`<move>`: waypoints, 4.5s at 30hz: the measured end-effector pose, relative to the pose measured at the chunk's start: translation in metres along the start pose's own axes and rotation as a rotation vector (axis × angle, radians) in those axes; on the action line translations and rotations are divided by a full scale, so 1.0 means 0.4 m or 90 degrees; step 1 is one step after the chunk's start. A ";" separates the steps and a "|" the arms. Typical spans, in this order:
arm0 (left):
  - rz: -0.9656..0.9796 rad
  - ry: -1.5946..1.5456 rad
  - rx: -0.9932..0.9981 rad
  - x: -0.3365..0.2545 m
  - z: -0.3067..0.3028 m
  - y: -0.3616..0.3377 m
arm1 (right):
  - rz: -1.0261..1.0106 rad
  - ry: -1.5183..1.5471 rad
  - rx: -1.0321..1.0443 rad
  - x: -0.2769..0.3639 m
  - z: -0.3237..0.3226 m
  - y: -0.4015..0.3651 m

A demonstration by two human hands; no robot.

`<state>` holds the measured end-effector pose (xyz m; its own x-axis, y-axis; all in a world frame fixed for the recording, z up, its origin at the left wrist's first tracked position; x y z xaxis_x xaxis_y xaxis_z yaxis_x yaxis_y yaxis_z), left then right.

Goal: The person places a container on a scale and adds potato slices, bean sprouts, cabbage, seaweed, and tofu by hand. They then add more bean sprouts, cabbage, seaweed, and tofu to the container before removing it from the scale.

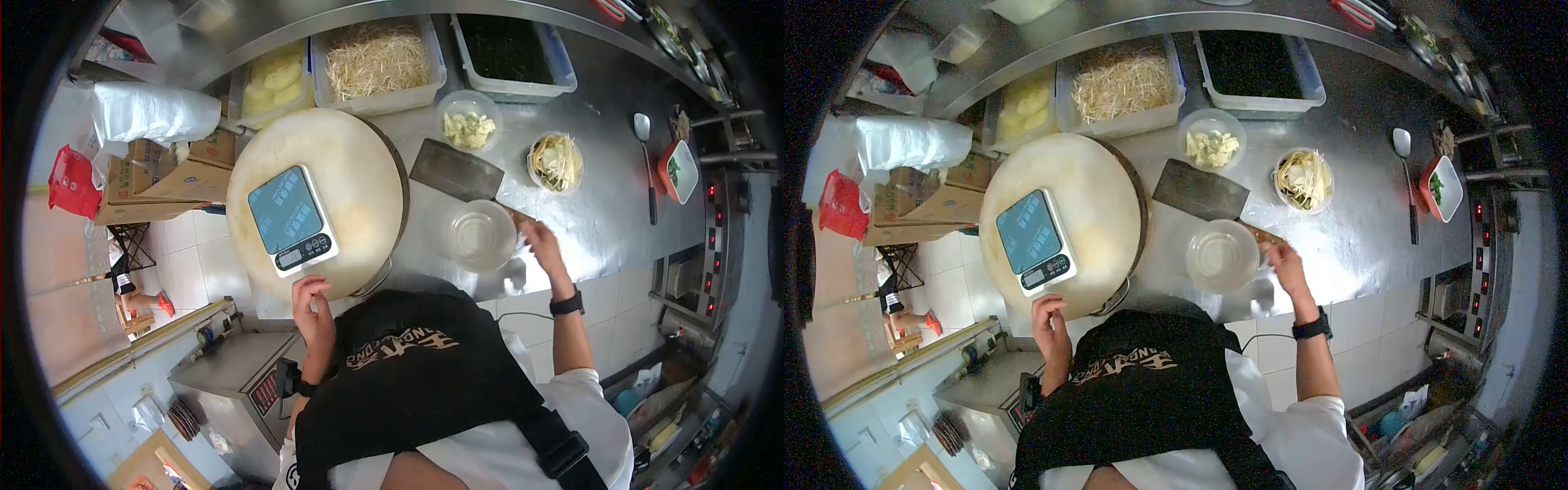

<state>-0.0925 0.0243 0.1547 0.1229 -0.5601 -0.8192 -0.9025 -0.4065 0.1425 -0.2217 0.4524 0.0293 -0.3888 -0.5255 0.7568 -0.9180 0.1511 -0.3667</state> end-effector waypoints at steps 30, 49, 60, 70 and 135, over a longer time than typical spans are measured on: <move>0.103 -0.005 -0.027 0.156 -0.087 0.009 | -0.201 0.095 0.182 0.538 0.095 -0.141; -0.240 0.185 -0.358 0.700 -0.252 -0.006 | -0.181 0.093 0.337 0.717 0.501 -0.187; -0.614 0.368 -0.271 0.666 -0.240 0.081 | -0.207 -0.027 0.380 0.586 0.556 -0.237; -0.541 0.337 -0.323 0.657 -0.237 0.082 | -0.225 -0.056 0.447 0.606 0.577 -0.212; -0.576 0.405 -0.339 0.710 -0.219 0.084 | -0.607 -0.395 0.162 1.158 1.074 0.590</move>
<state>-0.0519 -0.2118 -0.0246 0.9316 -0.1142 -0.3451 -0.1239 -0.9923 -0.0062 -0.5850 -0.1151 0.0609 0.6200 -0.6659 0.4149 -0.7481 -0.6611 0.0569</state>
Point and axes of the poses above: each hand's wrist, its own y-axis towards the middle knuckle, its own z-axis out of the palm, x = y × z, the point moved 2 cm from there along y, towards the middle knuckle, and after that the axes turned 3 degrees about -x, right-handed, at the moved point
